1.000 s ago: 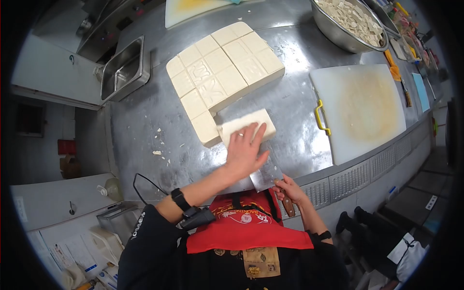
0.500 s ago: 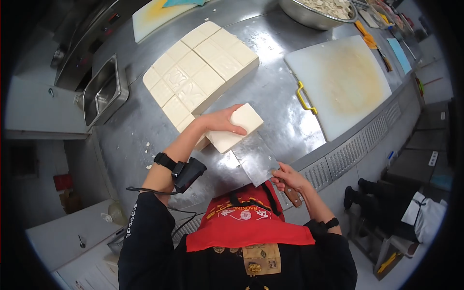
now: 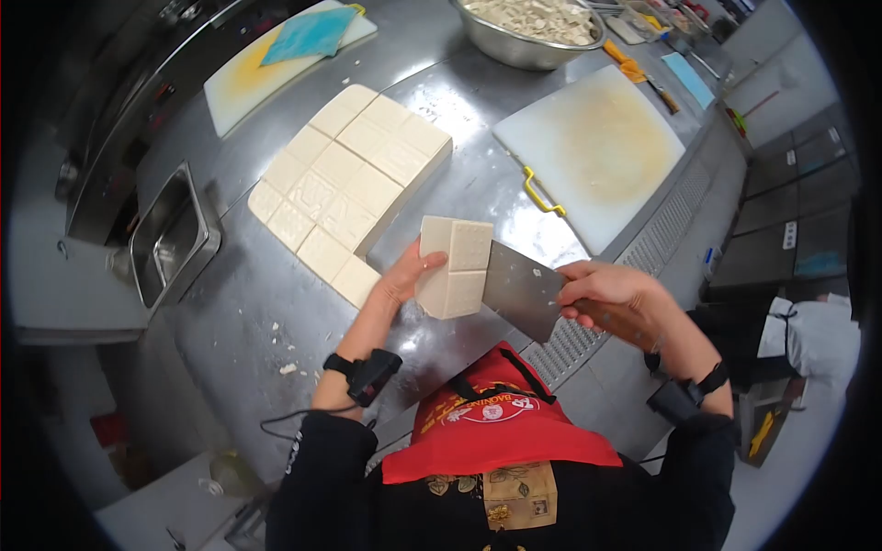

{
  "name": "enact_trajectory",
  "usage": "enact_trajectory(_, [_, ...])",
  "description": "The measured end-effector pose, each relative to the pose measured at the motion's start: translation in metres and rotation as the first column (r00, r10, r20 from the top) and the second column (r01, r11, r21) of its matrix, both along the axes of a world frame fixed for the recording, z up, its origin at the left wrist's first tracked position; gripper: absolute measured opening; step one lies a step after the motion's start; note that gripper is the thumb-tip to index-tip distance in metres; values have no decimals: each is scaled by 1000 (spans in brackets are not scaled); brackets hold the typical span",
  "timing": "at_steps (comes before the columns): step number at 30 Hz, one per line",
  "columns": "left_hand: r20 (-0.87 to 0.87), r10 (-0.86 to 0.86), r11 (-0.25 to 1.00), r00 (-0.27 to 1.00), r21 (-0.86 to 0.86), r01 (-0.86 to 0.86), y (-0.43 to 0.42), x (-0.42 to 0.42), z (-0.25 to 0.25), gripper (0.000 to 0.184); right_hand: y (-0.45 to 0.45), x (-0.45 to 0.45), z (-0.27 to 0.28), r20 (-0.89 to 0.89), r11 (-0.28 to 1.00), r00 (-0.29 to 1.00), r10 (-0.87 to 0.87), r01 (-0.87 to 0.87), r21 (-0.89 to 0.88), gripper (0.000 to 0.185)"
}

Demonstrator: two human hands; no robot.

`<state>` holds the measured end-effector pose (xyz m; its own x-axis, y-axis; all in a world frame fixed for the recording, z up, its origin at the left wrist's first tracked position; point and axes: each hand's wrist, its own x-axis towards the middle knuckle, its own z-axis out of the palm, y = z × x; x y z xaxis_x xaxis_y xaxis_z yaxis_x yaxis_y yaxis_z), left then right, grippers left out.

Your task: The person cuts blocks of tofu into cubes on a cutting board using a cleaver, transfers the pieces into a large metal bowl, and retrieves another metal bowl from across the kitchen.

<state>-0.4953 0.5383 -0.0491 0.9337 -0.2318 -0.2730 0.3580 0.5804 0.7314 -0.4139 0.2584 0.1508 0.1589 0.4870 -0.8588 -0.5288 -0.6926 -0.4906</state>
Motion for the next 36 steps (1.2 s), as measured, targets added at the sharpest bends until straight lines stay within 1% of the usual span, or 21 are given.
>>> enact_trajectory(2, [61, 69, 993, 996, -102, -62, -17, -4, -8, 71, 1, 7, 20, 57, 994, 996, 66, -61, -86, 15])
enact_trajectory(6, [-56, 221, 911, 974, -345, -226, -50, -15, -41, 68, 4, 16, 65, 146, 956, 960, 238, -205, -208, 15])
enact_trajectory(8, [-119, 292, 807, 949, -502, -311, -66, -18, -62, 67, -9, 22, 82, 212, 963, 952, 219, -176, -206, 15])
enact_trajectory(9, [-99, 288, 770, 952, -567, -292, -69, -21, -67, 67, -15, 23, 91, 240, 964, 947, 213, -164, -207, 16])
enact_trajectory(11, [-52, 290, 683, 956, -688, -245, -69, -21, -73, 66, -29, 22, 102, 327, 993, 944, 29, 10, -116, 20])
enact_trajectory(12, [4, 292, 684, 957, -699, -206, -66, -21, -71, 65, -43, 23, 97, 346, 993, 935, -82, 105, -48, 20])
enact_trajectory(13, [4, 294, 693, 956, -690, -210, -63, -22, -70, 65, -56, 25, 89, 354, 980, 915, -193, 197, 26, 19])
enact_trajectory(15, [5, 293, 720, 956, -659, -217, -55, -23, -67, 65, -86, 37, 49, 401, 955, 866, -298, 275, 114, 18])
enact_trajectory(17, [-67, 330, 763, 942, -568, -308, -54, -23, -67, 67, -111, 45, -20, 488, 871, 722, -490, 412, 266, 19])
enact_trajectory(18, [-101, 349, 782, 931, -517, -349, -59, -19, -67, 67, -116, 47, -44, 527, 852, 672, -520, 452, 263, 16])
enact_trajectory(19, [-106, 363, 784, 926, -501, -365, -68, -14, -64, 68, -121, 48, -63, 516, 813, 629, -581, 476, 335, 13])
enact_trajectory(20, [-110, 379, 787, 919, -485, -382, -77, -9, -59, 68, -123, 51, -73, 490, 777, 606, -627, 525, 346, 11])
enact_trajectory(21, [-118, 395, 789, 911, -465, -402, -88, -2, -54, 69, -125, 56, -81, 402, 720, 597, -694, 576, 388, 9])
enact_trajectory(23, [-81, 387, 785, 918, -494, -374, -116, 19, -44, 69, -138, 74, -97, 368, 729, 631, -683, 554, 402, 9])
enact_trajectory(25, [-52, 385, 756, 921, -555, -347, -155, 46, -36, 69, -164, 105, -114, 359, 795, 722, -591, 444, 415, 12])
enact_trajectory(27, [-90, 473, 765, 876, -451, -459, -197, 79, -25, 69, -189, 141, -130, 403, 850, 776, -486, 310, 427, 14])
enact_trajectory(29, [-103, 557, 742, 824, -383, -550, -247, 115, -19, 69, -218, 175, -139, 500, 896, 780, -376, 167, 412, 14])
enact_trajectory(31, [-90, 605, 726, 791, -346, -595, -286, 156, -14, 68, -245, 199, -133, 518, 910, 785, -339, 133, 394, 16])
enact_trajectory(33, [-151, 622, 698, 768, -337, -632, -322, 197, -8, 63, -274, 224, -118, 567, 931, 775, -280, 76, 356, 18])
enact_trajectory(35, [-158, 618, 686, 770, -369, -627, -348, 238, -5, 60, -299, 248, -129, 638, 925, 709, -300, 53, 375, 20])
enact_trajectory(36, [-170, 634, 690, 754, -316, -652, -360, 258, 1, 58, -308, 257, -136, 667, 921, 676, -312, 43, 387, 21])
